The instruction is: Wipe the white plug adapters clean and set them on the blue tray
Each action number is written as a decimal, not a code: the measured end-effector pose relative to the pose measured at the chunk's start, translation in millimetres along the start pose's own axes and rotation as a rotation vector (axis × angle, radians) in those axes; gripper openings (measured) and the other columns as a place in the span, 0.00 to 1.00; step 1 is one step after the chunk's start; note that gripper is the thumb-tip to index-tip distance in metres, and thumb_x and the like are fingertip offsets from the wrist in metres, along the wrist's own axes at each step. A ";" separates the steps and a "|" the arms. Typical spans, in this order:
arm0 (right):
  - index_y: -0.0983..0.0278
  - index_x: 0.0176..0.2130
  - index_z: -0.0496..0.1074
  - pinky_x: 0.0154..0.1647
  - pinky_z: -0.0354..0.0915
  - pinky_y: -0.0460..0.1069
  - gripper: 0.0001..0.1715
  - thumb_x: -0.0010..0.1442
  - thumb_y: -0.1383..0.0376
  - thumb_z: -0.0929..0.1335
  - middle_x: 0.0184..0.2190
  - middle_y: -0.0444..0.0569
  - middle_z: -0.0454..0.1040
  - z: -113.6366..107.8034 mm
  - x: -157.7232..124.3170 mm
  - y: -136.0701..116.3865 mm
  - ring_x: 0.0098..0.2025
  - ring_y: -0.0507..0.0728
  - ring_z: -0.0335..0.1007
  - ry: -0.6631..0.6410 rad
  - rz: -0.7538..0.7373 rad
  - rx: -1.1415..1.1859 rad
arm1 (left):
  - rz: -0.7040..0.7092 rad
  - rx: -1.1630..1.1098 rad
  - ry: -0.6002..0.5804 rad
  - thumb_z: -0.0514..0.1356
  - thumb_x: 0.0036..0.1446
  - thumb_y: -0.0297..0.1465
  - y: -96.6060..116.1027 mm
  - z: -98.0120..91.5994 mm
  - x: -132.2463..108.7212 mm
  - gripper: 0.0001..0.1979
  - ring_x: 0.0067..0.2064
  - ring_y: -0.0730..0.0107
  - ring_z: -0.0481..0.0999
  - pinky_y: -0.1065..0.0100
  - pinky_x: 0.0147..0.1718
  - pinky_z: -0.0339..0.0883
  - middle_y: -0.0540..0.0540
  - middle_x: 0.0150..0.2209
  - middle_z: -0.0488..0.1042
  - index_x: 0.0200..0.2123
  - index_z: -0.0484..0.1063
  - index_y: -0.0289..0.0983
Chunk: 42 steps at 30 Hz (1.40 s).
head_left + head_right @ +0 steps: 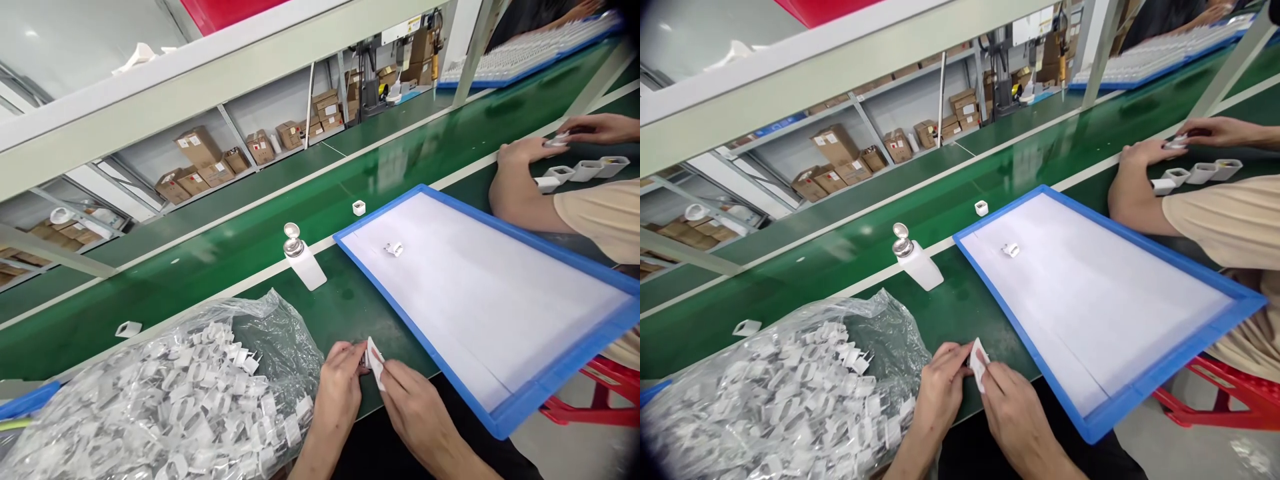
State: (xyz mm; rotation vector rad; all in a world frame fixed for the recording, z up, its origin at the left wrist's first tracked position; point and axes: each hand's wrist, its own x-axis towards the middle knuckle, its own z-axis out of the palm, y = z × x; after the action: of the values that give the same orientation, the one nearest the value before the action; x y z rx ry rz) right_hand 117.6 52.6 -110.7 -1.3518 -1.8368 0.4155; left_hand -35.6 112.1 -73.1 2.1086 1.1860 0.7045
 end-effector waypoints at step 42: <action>0.63 0.40 0.72 0.31 0.69 0.48 0.06 0.67 0.71 0.65 0.33 0.51 0.72 -66.6 21.5 -49.6 0.30 0.54 0.70 0.463 0.047 -0.010 | -0.812 -1.717 0.242 0.77 0.46 0.34 77.0 -12.8 -7.5 0.15 0.42 0.59 0.83 0.59 0.50 0.76 0.38 0.36 0.84 0.35 0.82 0.31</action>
State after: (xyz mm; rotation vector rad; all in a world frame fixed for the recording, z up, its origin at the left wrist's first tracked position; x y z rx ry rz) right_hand 133.7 40.9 -27.3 -1.3651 -1.4272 0.1017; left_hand -5.5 77.0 -9.7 0.1105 0.7933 0.9801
